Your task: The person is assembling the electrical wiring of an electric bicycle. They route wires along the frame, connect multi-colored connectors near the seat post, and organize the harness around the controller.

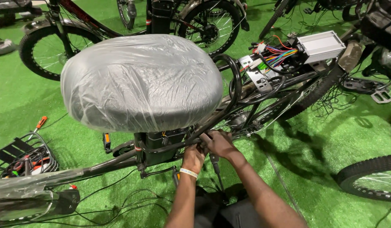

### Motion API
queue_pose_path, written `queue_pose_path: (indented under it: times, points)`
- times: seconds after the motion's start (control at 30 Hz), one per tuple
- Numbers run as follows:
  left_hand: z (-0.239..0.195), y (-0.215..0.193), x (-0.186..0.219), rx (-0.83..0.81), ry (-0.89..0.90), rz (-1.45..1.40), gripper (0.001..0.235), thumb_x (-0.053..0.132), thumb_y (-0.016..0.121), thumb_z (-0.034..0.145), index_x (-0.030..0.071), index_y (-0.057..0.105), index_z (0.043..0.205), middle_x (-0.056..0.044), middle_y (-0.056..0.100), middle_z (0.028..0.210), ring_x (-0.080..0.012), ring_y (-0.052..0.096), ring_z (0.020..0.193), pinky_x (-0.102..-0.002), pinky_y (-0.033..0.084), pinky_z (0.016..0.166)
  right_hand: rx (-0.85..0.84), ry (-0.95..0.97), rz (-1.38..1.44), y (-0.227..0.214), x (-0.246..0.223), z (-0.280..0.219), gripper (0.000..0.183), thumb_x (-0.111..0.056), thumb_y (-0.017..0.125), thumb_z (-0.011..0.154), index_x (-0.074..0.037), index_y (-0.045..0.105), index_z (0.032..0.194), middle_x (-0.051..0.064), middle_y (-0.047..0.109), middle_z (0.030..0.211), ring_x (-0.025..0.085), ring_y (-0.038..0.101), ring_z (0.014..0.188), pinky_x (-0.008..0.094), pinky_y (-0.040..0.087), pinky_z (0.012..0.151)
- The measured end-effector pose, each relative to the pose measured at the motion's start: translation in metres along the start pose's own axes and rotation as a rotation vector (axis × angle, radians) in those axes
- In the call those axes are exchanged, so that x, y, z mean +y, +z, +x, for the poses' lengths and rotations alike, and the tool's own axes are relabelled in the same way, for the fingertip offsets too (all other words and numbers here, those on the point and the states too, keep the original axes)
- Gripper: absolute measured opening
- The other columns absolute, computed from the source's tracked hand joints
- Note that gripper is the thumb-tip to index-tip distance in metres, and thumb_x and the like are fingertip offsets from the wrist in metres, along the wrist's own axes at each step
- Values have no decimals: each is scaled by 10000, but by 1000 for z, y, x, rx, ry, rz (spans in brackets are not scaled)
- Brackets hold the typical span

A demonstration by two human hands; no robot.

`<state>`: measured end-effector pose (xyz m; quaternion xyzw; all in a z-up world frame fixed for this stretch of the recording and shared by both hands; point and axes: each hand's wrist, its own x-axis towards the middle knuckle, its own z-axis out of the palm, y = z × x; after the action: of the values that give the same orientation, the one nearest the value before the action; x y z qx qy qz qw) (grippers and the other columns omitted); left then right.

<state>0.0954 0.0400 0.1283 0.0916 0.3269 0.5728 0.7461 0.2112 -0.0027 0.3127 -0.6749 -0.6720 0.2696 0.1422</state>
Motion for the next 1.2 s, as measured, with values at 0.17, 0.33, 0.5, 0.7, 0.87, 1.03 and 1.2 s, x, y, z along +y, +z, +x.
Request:
queue_pose_path:
  times: [0.17,0.33,0.5,0.7,0.87,1.03,1.2]
  points:
    - [-71,84,43,118,225,146,191,69,581,914,33,696,1062,-64,679,908,-160,625,832,-345,560,780,17,60,271,-14,-10,-5,335,-450,625,851,-152,736,956,101,728,1005,330,642,1076,445,467,943]
    - [9,-5,-17,479,396,197,211,152,676,861,132,666,1070,-45,640,883,-185,630,755,-330,534,663,2,118,289,-12,-14,-5,349,-467,610,838,-176,723,993,61,731,990,298,654,1067,417,455,962]
    - [-3,10,-8,421,315,-35,186,73,601,888,38,670,1056,-180,684,939,-320,693,845,-421,582,786,-7,145,223,-32,-46,-25,342,-466,571,854,-201,703,1025,15,732,1005,263,637,1111,406,367,1037]
    - [10,-10,-16,58,236,-373,322,-117,447,878,-9,640,1112,-204,668,1046,-340,649,970,-461,525,989,42,122,255,1,-7,8,294,-400,634,805,-149,734,920,68,730,920,304,670,1014,444,472,934]
    - [54,-46,-29,159,234,-141,326,-95,479,836,-28,628,1118,-112,679,1063,-227,644,1038,-286,563,882,223,-10,748,6,-3,-6,155,-242,755,767,-98,774,819,118,723,754,196,663,793,351,512,754]
    - [-52,35,4,335,359,17,122,-2,532,898,54,585,992,-112,650,971,-258,637,919,-411,513,857,566,-291,956,12,-6,-31,106,-112,799,760,-57,776,848,114,745,848,215,689,904,367,526,872]
    - [-151,107,27,331,278,405,140,-8,637,874,101,653,960,-51,699,976,-173,628,784,-293,509,606,750,-224,1198,-37,4,-50,138,-185,721,803,-69,720,877,95,739,913,199,685,845,356,594,854]
